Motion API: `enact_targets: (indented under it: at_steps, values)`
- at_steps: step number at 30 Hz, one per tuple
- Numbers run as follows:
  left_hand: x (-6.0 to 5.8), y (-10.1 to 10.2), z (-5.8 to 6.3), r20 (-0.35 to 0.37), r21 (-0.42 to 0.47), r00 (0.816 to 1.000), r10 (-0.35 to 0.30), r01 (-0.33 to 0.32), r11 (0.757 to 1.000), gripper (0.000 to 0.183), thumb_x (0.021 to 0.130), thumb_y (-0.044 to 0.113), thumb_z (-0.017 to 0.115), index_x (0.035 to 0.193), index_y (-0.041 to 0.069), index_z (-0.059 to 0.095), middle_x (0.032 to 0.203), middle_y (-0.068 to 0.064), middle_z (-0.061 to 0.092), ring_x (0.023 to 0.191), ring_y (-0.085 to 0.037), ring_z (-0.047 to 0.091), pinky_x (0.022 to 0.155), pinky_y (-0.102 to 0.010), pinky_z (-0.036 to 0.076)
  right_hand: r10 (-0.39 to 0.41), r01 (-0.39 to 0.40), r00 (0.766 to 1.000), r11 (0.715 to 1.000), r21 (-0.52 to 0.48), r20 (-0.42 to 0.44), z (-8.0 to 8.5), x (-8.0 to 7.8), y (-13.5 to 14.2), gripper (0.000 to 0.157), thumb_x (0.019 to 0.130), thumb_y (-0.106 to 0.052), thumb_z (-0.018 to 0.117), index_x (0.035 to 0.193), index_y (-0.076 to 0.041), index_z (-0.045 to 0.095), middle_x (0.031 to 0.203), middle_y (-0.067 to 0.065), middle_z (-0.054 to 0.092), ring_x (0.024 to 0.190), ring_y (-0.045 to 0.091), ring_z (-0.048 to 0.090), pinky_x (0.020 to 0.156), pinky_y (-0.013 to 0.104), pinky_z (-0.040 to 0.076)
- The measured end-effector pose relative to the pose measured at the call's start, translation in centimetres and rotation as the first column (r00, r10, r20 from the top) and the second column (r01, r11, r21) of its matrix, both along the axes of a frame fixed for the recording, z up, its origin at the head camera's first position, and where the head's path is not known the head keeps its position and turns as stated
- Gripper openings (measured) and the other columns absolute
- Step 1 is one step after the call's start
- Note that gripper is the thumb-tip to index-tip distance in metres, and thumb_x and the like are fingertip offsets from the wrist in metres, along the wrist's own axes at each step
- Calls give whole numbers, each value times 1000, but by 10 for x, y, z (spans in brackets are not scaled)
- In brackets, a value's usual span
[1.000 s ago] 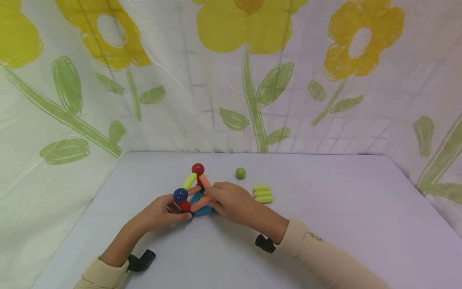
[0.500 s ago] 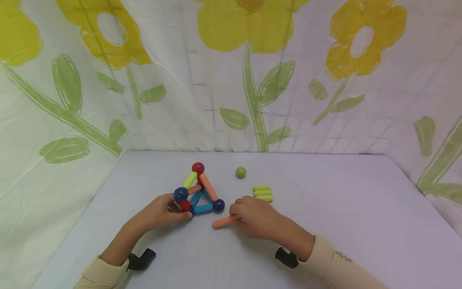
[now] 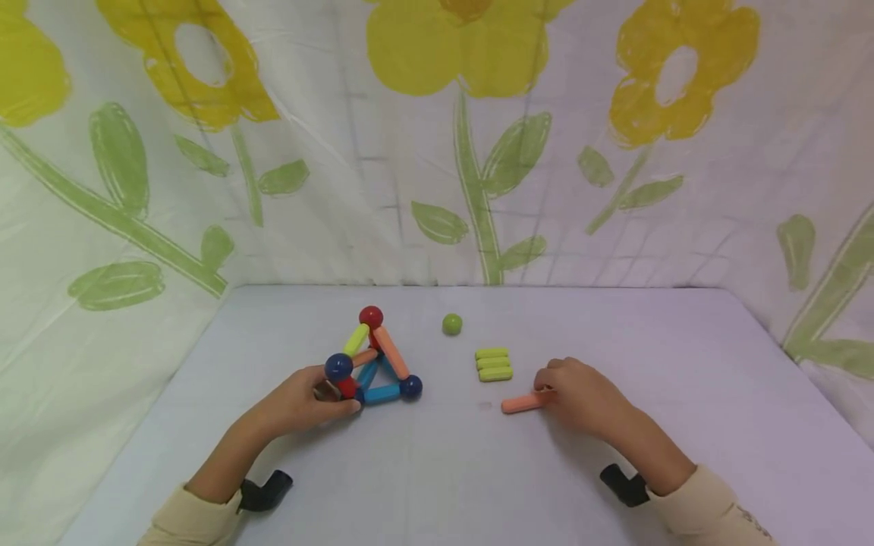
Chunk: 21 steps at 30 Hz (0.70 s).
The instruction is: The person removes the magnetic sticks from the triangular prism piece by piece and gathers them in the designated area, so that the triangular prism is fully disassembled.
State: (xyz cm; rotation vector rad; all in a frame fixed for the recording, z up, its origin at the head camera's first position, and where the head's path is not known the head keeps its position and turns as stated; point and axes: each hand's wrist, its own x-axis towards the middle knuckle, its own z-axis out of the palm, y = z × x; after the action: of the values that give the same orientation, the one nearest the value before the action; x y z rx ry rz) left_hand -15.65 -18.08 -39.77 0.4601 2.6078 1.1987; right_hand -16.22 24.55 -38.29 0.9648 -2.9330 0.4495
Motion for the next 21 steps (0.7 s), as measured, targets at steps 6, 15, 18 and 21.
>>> enact_targets:
  at_steps: [6, 15, 18, 21]
  values:
    - [0, -2, 0, -13, 3, 1000, -5, 5, 1000, 24, 86, 29, 80, 96, 13, 66, 91, 0, 66, 82, -16, 63, 74, -36, 52, 28, -28, 1000, 997, -74, 4, 1, -1, 6, 21, 76, -4, 86, 90, -15, 75, 90, -10, 66, 87, 17, 62, 73, 36, 53]
    - [-1, -1, -2, -9, 11, 1000, -8, 9, 1000, 26, 86, 30, 81, 99, 12, 66, 92, 0, 66, 83, -17, 63, 75, -36, 52, -7, 0, 989, 999, -43, -147, -5, -14, 9, 15, 78, -1, 83, 84, -13, 80, 79, -9, 66, 74, 15, 61, 65, 32, 51]
    - [-1, -1, -2, -7, 10, 1000, -7, 7, 1000, 26, 86, 30, 81, 98, 13, 66, 92, 0, 66, 83, -17, 62, 75, -36, 52, -63, 61, 988, 998, -16, -138, -4, -23, 14, 14, 78, 1, 82, 88, -9, 79, 82, -4, 69, 77, 20, 64, 66, 37, 53]
    - [0, -1, -1, -7, 7, 1000, -3, 3, 1000, 26, 86, 30, 80, 99, 13, 66, 93, 0, 66, 83, -17, 63, 75, -36, 52, -93, 95, 985, 996, 4, -144, -3, -31, 17, 13, 78, 1, 82, 89, -6, 79, 83, 1, 71, 78, 25, 66, 67, 40, 54]
